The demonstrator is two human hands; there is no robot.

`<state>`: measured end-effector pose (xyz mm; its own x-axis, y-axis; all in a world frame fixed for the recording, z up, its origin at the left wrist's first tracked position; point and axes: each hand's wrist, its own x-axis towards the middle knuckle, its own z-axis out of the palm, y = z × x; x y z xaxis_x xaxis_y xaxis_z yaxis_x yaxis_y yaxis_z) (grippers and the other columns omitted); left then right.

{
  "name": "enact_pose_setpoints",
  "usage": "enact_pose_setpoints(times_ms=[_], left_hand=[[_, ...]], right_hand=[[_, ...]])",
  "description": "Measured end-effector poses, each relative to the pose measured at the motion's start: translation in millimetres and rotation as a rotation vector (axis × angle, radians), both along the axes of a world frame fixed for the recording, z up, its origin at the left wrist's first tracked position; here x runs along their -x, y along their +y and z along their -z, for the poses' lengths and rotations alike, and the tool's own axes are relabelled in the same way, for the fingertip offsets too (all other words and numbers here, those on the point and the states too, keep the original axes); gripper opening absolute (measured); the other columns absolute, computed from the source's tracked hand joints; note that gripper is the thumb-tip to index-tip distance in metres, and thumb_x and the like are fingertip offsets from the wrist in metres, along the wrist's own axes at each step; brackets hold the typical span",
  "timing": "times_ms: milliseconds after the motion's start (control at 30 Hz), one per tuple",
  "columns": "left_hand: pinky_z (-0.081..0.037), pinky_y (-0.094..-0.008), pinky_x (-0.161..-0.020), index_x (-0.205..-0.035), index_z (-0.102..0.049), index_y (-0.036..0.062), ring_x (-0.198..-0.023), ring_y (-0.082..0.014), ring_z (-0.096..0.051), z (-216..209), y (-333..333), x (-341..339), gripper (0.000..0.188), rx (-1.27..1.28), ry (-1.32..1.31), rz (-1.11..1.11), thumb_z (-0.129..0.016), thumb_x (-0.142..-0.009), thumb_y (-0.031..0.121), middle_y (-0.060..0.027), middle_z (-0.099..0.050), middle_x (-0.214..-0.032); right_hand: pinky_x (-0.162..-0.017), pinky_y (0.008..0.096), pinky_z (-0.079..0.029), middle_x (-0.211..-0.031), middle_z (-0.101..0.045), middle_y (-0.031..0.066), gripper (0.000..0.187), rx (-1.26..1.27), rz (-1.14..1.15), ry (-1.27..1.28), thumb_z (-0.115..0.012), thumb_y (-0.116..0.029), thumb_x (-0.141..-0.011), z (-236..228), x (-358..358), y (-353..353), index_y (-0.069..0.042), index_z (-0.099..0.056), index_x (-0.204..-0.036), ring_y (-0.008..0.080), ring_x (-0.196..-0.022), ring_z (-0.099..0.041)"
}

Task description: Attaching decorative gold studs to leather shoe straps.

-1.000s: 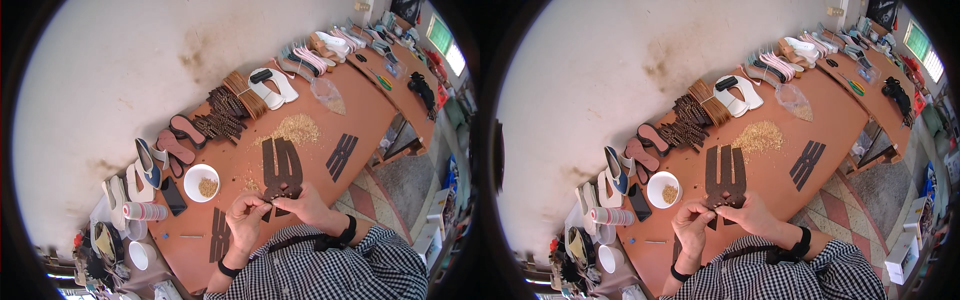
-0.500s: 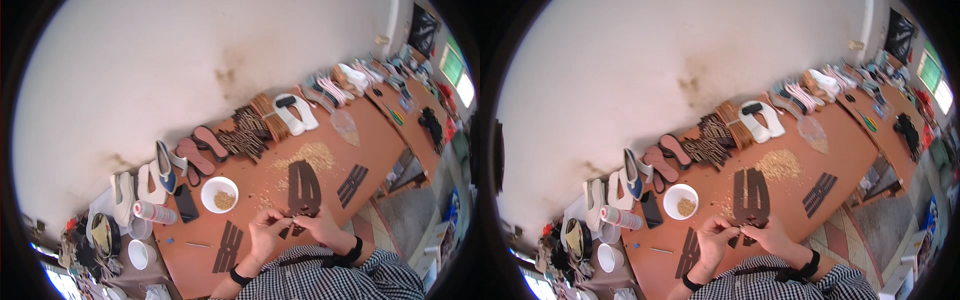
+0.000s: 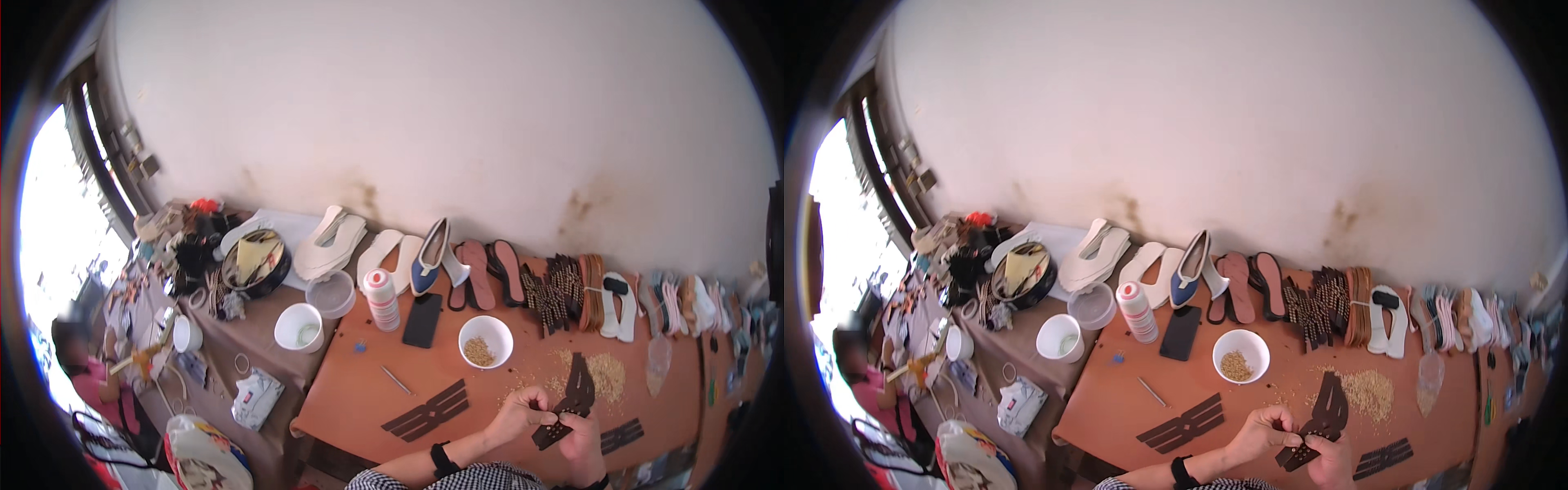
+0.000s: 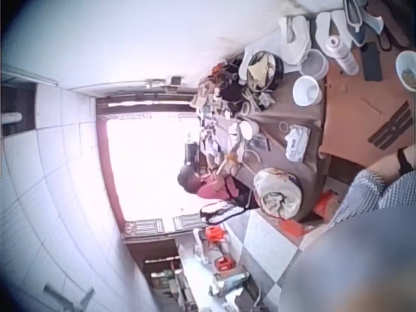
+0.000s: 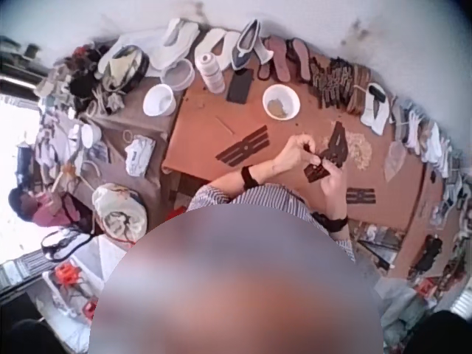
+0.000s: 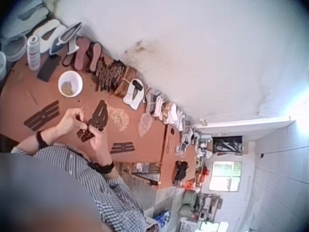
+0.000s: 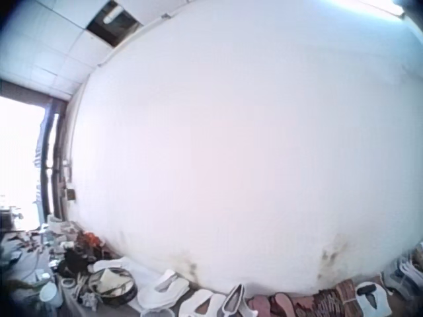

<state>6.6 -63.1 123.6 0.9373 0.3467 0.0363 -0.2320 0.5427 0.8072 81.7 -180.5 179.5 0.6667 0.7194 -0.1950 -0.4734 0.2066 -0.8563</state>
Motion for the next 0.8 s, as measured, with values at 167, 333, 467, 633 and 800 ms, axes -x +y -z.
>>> enact_pose_setpoints(times_ms=[167,333,467,633,800], left_hand=[[-0.042,-0.0187,-0.058,-0.067,-0.047,0.0050,-0.066,-0.0069,-0.052,-11,10,9,0.021,0.078,-0.033,-0.043,-0.067,-0.068,-0.002,-0.0018,-0.056,-0.070],[-0.041,-0.0196,-0.055,-0.065,-0.044,0.0056,-0.063,-0.0083,-0.052,3,11,6,0.024,0.165,-0.043,-0.017,-0.066,-0.067,-0.004,-0.0030,-0.055,-0.067],[-0.040,-0.0192,-0.053,-0.064,-0.042,0.0062,-0.060,-0.0080,-0.050,1,7,15,0.026,0.271,-0.087,-0.032,-0.065,-0.067,-0.006,-0.0029,-0.053,-0.065],[-0.043,-0.0209,-0.056,-0.064,-0.041,0.0059,-0.065,-0.0077,-0.053,-8,10,16,0.027,0.004,0.067,-0.178,-0.064,-0.067,-0.007,-0.0012,-0.055,-0.069],[-0.043,-0.0230,-0.049,-0.065,-0.044,0.0050,-0.055,-0.0120,-0.052,-32,22,20,0.024,-0.002,0.047,-0.247,-0.060,-0.063,-0.014,-0.0041,-0.052,-0.063]], right_hand=[[-0.064,0.0263,-0.047,-0.078,-0.055,0.0037,0.034,0.069,0.004,-0.066,-0.051,0.006,-0.062,-10,6,13,-0.001,-0.051,-0.096,0.0141,-0.068,-0.056],[-0.064,0.0267,-0.047,-0.077,-0.053,0.0045,0.036,0.107,-0.058,-0.191,-0.051,0.005,-0.060,-18,11,20,0.000,-0.050,-0.095,0.0144,-0.068,-0.055],[-0.065,0.0272,-0.048,-0.079,-0.054,0.0053,0.035,0.119,-0.119,0.002,-0.052,0.006,-0.060,-20,12,22,0.000,-0.051,-0.095,0.0162,-0.070,-0.055],[-0.065,0.0294,-0.049,-0.083,-0.056,0.0070,0.036,0.031,-0.121,-0.035,-0.052,0.009,-0.065,-14,6,20,0.001,-0.050,-0.100,0.0170,-0.073,-0.057],[-0.063,0.0250,-0.048,-0.084,-0.060,0.0050,0.025,0.052,-0.139,-0.187,-0.058,0.003,-0.070,-10,1,24,0.000,-0.055,-0.095,0.0125,-0.073,-0.058]])
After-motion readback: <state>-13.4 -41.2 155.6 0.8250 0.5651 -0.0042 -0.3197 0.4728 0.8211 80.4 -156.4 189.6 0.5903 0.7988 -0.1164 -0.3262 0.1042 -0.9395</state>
